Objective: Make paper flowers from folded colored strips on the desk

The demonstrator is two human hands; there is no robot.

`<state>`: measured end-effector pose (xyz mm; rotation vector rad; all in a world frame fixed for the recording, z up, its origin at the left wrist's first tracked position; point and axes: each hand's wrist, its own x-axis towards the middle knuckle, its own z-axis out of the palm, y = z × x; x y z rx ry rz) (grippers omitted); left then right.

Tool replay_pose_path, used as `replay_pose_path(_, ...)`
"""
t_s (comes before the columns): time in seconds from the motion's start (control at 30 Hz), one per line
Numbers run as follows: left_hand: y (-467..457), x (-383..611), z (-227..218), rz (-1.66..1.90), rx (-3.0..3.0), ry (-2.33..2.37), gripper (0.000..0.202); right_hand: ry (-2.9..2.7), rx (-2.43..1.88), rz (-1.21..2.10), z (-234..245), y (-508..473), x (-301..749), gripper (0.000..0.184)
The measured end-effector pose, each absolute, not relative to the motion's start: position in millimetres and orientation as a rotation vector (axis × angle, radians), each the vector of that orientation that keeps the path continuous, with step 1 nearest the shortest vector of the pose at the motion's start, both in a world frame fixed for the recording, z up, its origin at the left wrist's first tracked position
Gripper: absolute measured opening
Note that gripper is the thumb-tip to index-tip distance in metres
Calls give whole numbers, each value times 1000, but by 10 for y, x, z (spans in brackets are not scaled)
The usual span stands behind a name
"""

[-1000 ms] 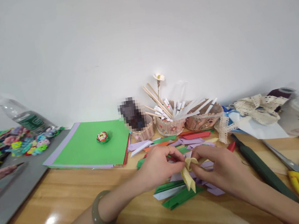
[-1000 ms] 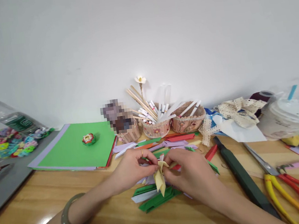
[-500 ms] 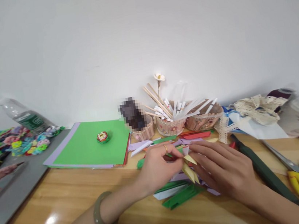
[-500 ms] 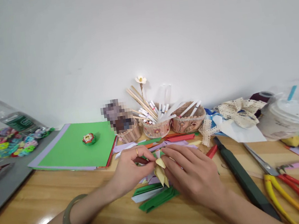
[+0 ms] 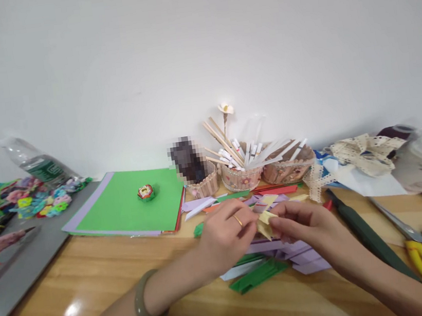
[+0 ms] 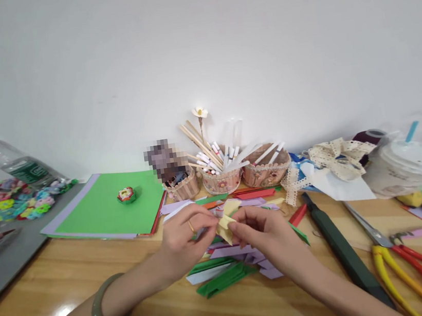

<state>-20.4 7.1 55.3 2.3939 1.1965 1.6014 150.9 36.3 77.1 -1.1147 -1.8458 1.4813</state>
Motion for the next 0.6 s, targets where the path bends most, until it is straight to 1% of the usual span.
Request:
replay_pose_path(0.1,69,-197,579,1585,2180,1134,10,-1664,-1155,1669,752,404,1500,26)
replay_pose_path(0.13,74,-197,589,1569,2050,1138,10,-1643,-1162,1691,749,413,1498,26)
replay_pose_path(0.23,110,-207,602,1464,1630,1150,22,-1675,-1145,1661,743,423,1494,26)
replay_pose_path(0.27,129,-211,598,1414,1548,1139,22,-1701,-1136,1633,738,423,1494,26)
replay_pose_path(0.33,165,-217,581,1344,1488,1114,15,-1759,-1138,1545,720,420,1499,26)
replay_pose_path(0.4,189,-218,561,1325,1458,1134,8,-1806,-1145,1373,695,414,1510,24)
replay_pose_path(0.47,193,-215,552,1343,1427,1176,7,-1845,-1107,1180,673,404,1524,19)
replay_pose_path(0.53,183,-211,560,1339,1454,1190,6,-1878,-1053,1042,663,395,1538,24)
replay_pose_path(0.6,168,-205,577,1307,1517,1202,6,-1906,-1036,985,666,389,1545,30)
